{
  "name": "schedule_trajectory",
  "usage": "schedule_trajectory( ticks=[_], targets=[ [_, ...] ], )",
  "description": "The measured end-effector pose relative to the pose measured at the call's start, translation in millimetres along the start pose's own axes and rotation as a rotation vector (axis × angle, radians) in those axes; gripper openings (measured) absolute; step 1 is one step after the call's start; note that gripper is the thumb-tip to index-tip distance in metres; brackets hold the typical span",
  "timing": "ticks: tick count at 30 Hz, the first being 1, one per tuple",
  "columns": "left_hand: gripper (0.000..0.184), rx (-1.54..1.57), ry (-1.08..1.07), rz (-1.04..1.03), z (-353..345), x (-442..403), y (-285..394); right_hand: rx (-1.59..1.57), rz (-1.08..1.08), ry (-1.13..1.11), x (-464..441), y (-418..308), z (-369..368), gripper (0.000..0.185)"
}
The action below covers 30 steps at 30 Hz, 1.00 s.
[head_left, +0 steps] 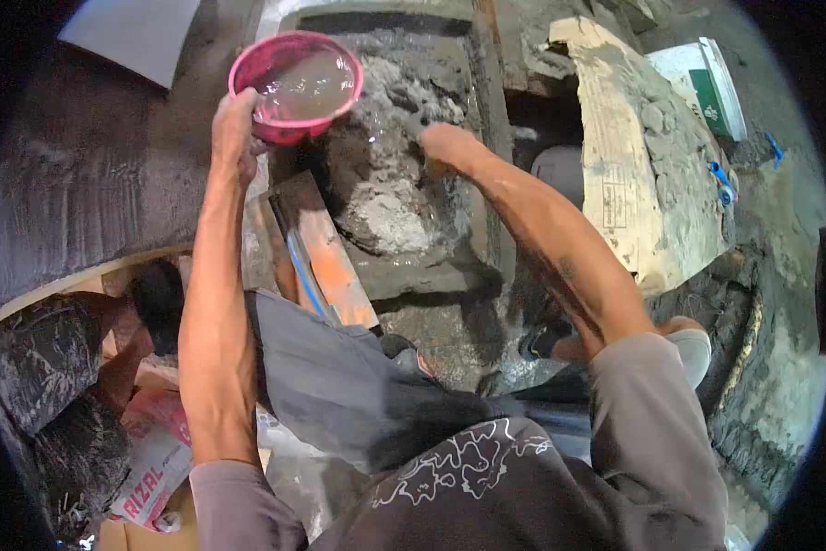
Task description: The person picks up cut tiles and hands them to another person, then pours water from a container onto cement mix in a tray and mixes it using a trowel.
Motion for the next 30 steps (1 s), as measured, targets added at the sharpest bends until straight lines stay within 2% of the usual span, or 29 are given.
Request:
schedule_trajectory(
  ticks=[2, 6, 8, 9, 11, 13, 14, 15, 17, 19, 20, 24, 25, 26, 28, 29, 30],
  targets=[
    [0.024, -0.006, -0.008, -0.017, 8, -7, -3, -0.25, -0.018, -0.201, 1, -7, 12, 0.025],
    [0.033, -0.101, 0.007, -0.173, 9, -19, -10, -0.392, 0.009, -0.229, 59, -35, 15, 0.024],
    [0.041, -0.151, 0.015, -0.2, 6, -24, -7, -0.385, -0.08, -0.242, 89, -34, 15, 0.026],
    [0.043, -0.146, 0.026, -0.202, 2, -24, -7, -0.224, -0.129, -0.2, 100, -32, 25, 0.026],
    [0.048, -0.139, 0.031, -0.199, -1, -33, -12, -0.213, -0.042, 0.031, 105, -27, 48, 0.027],
    [0.047, -0.191, 0.063, -0.202, -3, -36, -16, -0.146, -0.071, 0.089, 95, -17, 61, 0.027],
    [0.046, -0.221, 0.071, -0.207, -8, -36, -15, -0.076, -0.143, 0.035, 77, -10, 68, 0.027],
    [0.042, -0.241, 0.057, -0.195, -16, -32, -14, -0.164, -0.131, 0.06, 63, -12, 75, 0.027],
    [0.035, -0.281, 0.034, -0.173, -29, -18, -9, -0.647, -0.114, 0.203, 52, -9, 61, 0.025],
    [0.034, -0.228, 0.007, -0.205, -42, -13, -6, -0.562, -0.023, 0.253, 14, 6, 9, 0.023],
    [0.034, -0.198, 0.001, -0.218, -44, -12, -5, -0.082, 0.057, 0.174, -16, 8, -9, 0.022],
    [0.034, -0.205, 0.001, -0.233, -48, -22, -4, -0.261, 0.086, 0.176, 20, 4, -47, 0.024],
    [0.036, -0.318, 0.109, -0.286, -46, -26, -2, -0.238, 0.041, 0.105, 33, 3, -43, 0.024],
    [0.037, -0.326, 0.115, -0.291, -47, -25, 0, -0.219, -0.005, 0.03, 49, 0, -36, 0.025],
    [0.04, -0.336, 0.119, -0.287, -52, -22, -4, -0.125, 0.121, 0.027, 90, -7, 0, 0.027],
    [0.041, -0.304, 0.107, -0.267, -52, -31, -10, -0.203, -0.182, -0.23, 97, -4, 10, 0.028],
    [0.042, -0.346, 0.1, -0.266, -52, -36, -11, -0.258, -0.226, -0.242, 108, -5, 25, 0.027]
  ],
)
Point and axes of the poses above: each hand's wrist, its own x-axis away from the middle knuckle, its own z-axis out of the back of the hand, y = z × x, the point moved 5 cm from there along -x, towards the middle knuckle, and after that the axes turned 15 degrees about z, right-handed, at the moved point
